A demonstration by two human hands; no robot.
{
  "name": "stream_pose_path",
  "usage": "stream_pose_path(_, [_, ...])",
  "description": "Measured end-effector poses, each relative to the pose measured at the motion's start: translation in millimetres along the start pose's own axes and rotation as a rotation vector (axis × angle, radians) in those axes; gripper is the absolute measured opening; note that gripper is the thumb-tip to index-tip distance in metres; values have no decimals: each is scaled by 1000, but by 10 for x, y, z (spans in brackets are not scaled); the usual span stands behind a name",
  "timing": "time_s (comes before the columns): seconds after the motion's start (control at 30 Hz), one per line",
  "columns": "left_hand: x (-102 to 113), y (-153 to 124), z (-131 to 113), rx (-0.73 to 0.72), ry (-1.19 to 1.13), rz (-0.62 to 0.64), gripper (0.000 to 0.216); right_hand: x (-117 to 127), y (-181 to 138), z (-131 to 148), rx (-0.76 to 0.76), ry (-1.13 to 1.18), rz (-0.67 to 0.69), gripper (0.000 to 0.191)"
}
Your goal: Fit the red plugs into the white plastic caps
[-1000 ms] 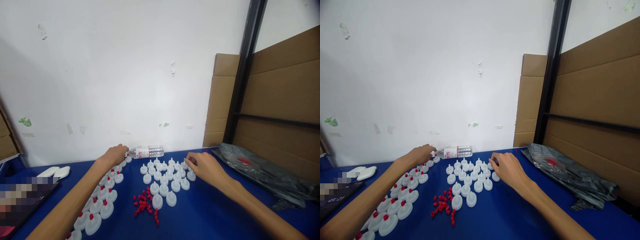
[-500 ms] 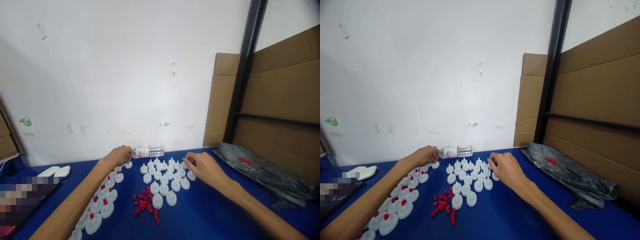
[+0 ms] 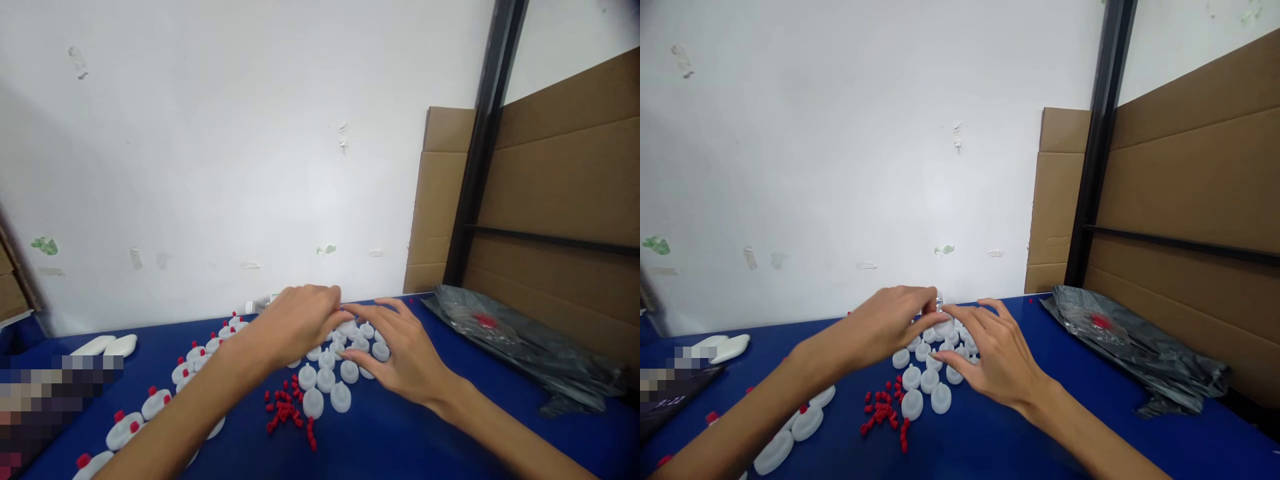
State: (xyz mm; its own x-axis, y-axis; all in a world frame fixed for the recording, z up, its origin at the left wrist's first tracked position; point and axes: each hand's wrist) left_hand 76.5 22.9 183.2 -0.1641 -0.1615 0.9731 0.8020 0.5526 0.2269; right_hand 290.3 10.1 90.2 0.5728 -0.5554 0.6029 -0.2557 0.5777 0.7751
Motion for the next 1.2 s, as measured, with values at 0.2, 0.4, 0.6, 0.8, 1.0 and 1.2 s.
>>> stream_pose_path(0.2, [-94,36,-234,-144,242,-29,35,-14,-14,-25,44,33,-100,25])
stream_pose_path(0.4, [-161,60,-144,-140,109,21,22,-14,4,-83,44,14,-71,22])
stream_pose_path(0.6, [-212,78,-40,-120,-154,-38,42,2,13,-32,53,-79,-65,23])
stream_pose_path(0.8, [-243,79,161,-48,-344,-4,47,38,57,-198,23,-225,-84,23])
stream_pose_path(1.0, [-113,-35,326,182,-184,89,44,105,188,-574,-377,-299,-16,18])
stream_pose_path(1.2, [-120,-138,307,425,-140,617,33,-40,142,-778,-439,-329,131,16])
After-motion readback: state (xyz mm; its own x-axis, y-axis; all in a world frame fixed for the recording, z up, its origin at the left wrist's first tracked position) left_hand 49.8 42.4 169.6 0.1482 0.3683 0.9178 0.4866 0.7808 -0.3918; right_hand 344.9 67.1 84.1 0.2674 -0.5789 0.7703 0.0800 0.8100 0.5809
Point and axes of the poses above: each hand's wrist, its own y-axis towards the middle knuckle, its own x-axis out of the back of the hand, z = x × y, and after that the axes turned 14 degrees about -x, right-handed
